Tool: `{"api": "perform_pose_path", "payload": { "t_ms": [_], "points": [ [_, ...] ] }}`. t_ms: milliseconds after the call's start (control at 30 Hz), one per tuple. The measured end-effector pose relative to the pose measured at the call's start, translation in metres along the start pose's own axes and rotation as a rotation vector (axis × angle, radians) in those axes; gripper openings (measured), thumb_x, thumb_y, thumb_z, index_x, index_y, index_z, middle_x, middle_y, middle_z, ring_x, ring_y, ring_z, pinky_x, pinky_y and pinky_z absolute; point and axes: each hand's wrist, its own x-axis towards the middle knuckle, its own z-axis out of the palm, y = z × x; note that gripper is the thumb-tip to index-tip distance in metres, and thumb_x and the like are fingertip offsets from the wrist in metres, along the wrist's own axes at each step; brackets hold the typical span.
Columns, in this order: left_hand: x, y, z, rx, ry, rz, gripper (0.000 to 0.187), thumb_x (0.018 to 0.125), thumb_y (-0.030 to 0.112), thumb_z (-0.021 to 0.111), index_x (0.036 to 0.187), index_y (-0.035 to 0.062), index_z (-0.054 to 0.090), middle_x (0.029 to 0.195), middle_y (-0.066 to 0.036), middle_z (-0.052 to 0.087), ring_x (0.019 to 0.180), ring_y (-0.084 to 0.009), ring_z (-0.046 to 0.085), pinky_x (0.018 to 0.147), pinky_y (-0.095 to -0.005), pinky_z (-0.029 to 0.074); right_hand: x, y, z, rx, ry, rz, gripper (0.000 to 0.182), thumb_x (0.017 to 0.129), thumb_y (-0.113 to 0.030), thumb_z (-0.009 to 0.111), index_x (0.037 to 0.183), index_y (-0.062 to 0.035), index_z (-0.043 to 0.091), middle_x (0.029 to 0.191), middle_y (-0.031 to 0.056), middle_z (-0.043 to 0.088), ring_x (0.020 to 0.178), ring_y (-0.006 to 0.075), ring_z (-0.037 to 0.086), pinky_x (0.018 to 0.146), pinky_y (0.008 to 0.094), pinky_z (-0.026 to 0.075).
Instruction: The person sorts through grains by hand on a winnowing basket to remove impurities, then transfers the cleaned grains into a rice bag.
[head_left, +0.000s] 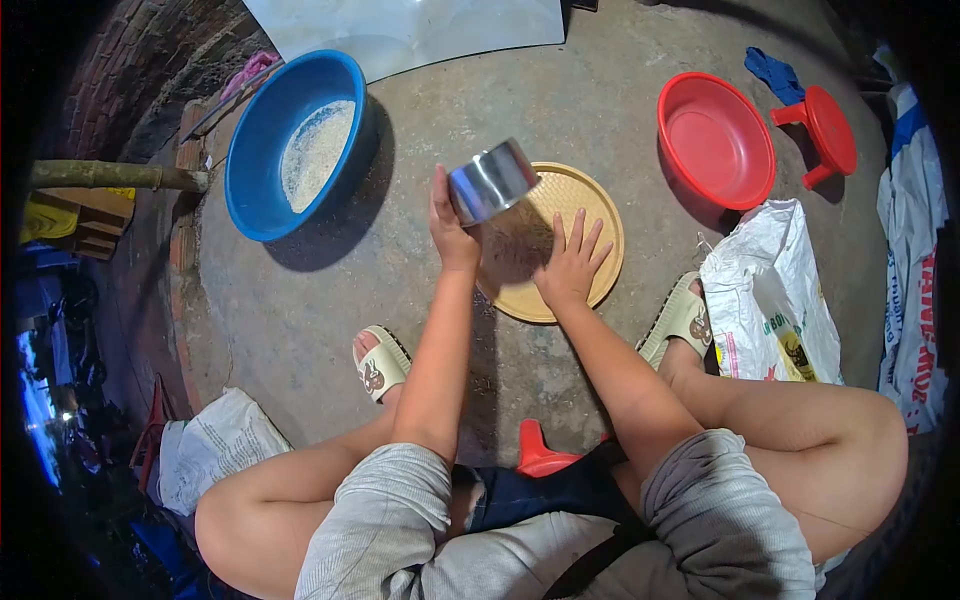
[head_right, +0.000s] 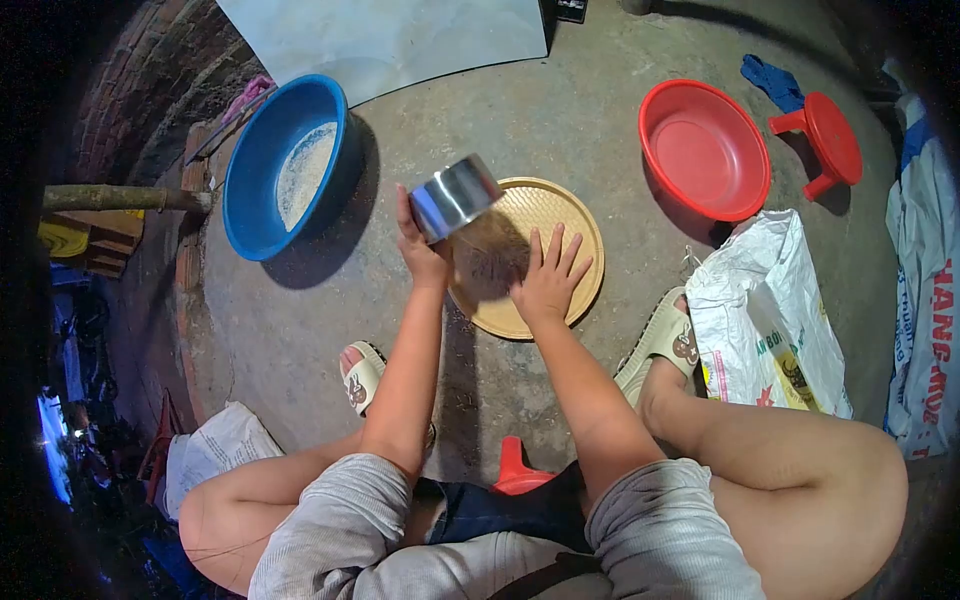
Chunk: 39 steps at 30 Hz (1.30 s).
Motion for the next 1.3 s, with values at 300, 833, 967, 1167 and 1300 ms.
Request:
{"api": "perform_pose_path", "payload": {
  "t_ms": [300,833,967,1167,1300],
  "points": [
    [0.027,0.013,-0.005,0.072,0.033,0.575,0.068,0.079,0.006,0.064,0.136,0.0176,0.027,0.117,-0.019,0.045,0.101,-0.0327,0.051,0.084,-0.0403,0.043,0.002,-0.002,0.010,0.058,0.013,0.016,0.080,0.080,-0.048,0.054,0.145,-0.0209,0.016,0.151,0.0129,0.001,0.137,0.0420,0.000,0.105,0.0619,0.002],
    [-0.009,-0.081,-0.042,-0.494,0.370,-1.297,0.041,0.090,0.019,0.040,0.128,0.0057,0.033,0.105,-0.023,0.054,0.075,-0.0353,0.064,0.054,-0.0382,0.058,0.001,0.001,0.015,0.146,0.128,-0.039,0.076,0.081,-0.047,0.052,0.144,-0.0148,0.023,0.151,0.0160,0.006,0.136,0.0434,0.000,0.105,0.0614,0.001],
    [-0.002,-0.032,-0.023,-0.555,0.624,-1.218,0.043,0.093,0.031,0.045,0.126,0.0051,0.033,0.099,-0.018,0.056,0.078,-0.0329,0.063,0.058,-0.0381,0.055,0.000,0.001,0.017,0.152,0.137,-0.045,0.076,0.081,-0.047,0.052,0.143,-0.0139,0.024,0.150,0.0168,0.007,0.136,0.0436,0.000,0.106,0.0613,0.001],
    [-0.059,-0.061,0.008,0.045,0.143,-0.864,0.031,0.089,0.021,0.049,0.113,0.0002,0.050,0.101,-0.016,0.055,0.090,-0.0284,0.055,0.080,-0.0360,0.043,0.006,0.003,0.015,0.225,0.201,-0.075,0.071,0.077,-0.042,0.059,0.137,-0.0116,0.033,0.144,0.0187,0.019,0.134,0.0437,0.008,0.106,0.0606,0.003],
    [-0.074,-0.032,0.003,0.400,-0.117,-0.459,0.032,0.085,0.015,0.050,0.113,-0.0007,0.051,0.103,-0.021,0.053,0.095,-0.0361,0.053,0.085,-0.0419,0.041,0.031,0.014,-0.030,0.401,0.060,-0.164,0.067,0.068,-0.038,0.072,0.123,-0.0090,0.049,0.126,0.0167,0.041,0.125,0.0373,0.030,0.103,0.0563,0.021]
  ]
}}
